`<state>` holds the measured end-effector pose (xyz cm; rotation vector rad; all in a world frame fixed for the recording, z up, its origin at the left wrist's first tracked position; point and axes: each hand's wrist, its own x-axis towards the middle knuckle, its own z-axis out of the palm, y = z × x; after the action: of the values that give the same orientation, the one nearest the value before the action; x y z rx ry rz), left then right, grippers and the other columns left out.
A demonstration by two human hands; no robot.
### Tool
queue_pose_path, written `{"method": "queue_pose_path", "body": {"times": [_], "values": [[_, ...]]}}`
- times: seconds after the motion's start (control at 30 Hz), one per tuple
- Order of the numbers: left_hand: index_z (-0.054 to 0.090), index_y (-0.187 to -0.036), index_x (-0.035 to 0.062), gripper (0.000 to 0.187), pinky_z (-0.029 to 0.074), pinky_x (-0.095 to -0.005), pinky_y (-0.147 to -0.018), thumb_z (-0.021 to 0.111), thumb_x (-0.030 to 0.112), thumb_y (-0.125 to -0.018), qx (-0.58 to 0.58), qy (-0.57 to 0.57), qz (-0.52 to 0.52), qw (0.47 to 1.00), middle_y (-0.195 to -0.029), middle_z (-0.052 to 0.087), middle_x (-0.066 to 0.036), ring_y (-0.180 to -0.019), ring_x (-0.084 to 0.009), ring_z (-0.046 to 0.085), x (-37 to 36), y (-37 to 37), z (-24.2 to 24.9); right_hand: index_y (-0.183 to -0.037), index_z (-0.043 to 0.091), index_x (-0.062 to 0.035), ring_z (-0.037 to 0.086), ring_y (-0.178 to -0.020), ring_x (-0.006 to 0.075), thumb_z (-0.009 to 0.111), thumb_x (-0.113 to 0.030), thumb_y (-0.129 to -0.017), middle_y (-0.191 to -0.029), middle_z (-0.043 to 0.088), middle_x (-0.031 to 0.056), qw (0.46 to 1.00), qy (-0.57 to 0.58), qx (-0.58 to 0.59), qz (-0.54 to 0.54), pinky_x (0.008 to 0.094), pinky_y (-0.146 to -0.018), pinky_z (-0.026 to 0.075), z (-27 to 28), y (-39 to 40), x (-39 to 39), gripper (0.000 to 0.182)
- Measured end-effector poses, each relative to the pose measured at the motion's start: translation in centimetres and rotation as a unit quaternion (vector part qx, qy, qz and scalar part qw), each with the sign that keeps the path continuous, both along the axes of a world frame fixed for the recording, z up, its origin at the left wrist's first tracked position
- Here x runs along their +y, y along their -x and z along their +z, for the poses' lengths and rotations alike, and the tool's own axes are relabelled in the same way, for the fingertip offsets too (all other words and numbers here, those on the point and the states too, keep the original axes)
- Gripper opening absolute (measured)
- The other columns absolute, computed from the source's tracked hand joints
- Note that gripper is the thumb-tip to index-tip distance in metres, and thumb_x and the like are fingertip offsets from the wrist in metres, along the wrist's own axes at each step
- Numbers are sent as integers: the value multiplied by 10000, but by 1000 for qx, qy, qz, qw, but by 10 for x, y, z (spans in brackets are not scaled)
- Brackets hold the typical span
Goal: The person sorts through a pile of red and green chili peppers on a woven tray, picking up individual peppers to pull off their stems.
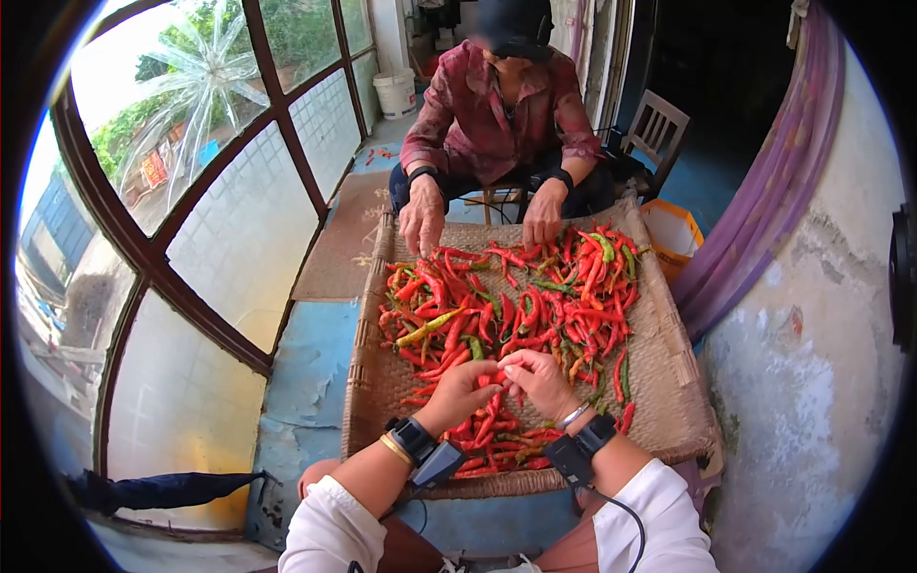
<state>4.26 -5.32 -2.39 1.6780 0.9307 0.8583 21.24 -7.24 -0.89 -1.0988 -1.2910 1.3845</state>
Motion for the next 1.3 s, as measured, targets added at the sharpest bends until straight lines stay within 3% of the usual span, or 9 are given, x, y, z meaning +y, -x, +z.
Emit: {"method": "queue_pose_path", "body": {"times": [0.07,0.17,0.47,0.6,0.8,0.9,1.03,1.2,1.3], "values": [[555,-1025,15,256,455,-225,-588,617,60,-781,-20,57,-53,997,-751,569,-8,-655,-74,525,1,2,-3,-908,583,-8,520,-534,60,505,-132,-849,-688,586,29,999,34,14,-4,199,-487,432,7,-4,1,159],[585,-930,15,172,440,-313,-571,595,68,-767,183,-110,-40,976,-696,559,-136,-605,-208,563,2,6,9,-880,583,-27,511,-502,59,507,-144,-847,-664,583,28,988,56,138,-48,178,-456,426,17,-16,7,143],[595,-871,26,120,465,-350,-667,582,71,-761,113,-176,67,976,-830,592,-139,-793,-310,581,6,5,12,-885,573,-45,530,-499,88,538,-131,-827,-654,595,44,961,34,255,-98,208,-443,433,27,-39,15,110],[551,-866,10,121,443,-265,-602,597,33,-756,68,-264,71,959,-814,562,-92,-680,-213,560,11,6,4,-874,573,-47,532,-501,102,528,-114,-829,-647,594,44,956,26,278,-89,232,-438,426,34,-45,16,93],[484,-1086,39,269,433,-183,-530,556,53,-828,-67,44,102,991,-757,554,-4,-592,-37,498,7,4,11,-914,570,-52,544,-549,108,513,-134,-849,-728,605,60,937,13,341,-74,238,-468,439,26,-54,21,118],[535,-1021,20,262,467,-301,-641,595,87,-774,32,-7,143,989,-780,607,-108,-689,-215,588,18,16,2,-1120,501,-57,575,-610,125,503,-158,-863,-819,614,84,916,0,372,-150,257,-499,468,22,-53,24,276],[577,-963,14,242,446,-345,-771,619,126,-753,206,-107,34,972,-892,585,-142,-872,-278,563,20,21,-14,-1362,14,-58,616,-695,176,500,-183,-867,-886,608,156,961,135,217,-108,274,-550,513,11,-43,18,705],[547,-1060,28,336,388,-358,-894,619,120,-745,168,-153,-48,973,-1152,452,-192,-1092,-317,456,17,19,-40,-1116,463,-37,602,-662,144,527,-175,-846,-835,595,89,959,212,189,2,247,-539,506,-6,-20,14,310],[529,-1095,31,378,386,-366,-904,619,133,-742,188,-155,-75,967,-1187,426,-202,-1098,-341,444,21,25,-43,-1217,380,4,597,-695,165,526,-172,-838,-942,550,85,960,246,136,20,262,-552,506,-26,-7,6,443]]}}
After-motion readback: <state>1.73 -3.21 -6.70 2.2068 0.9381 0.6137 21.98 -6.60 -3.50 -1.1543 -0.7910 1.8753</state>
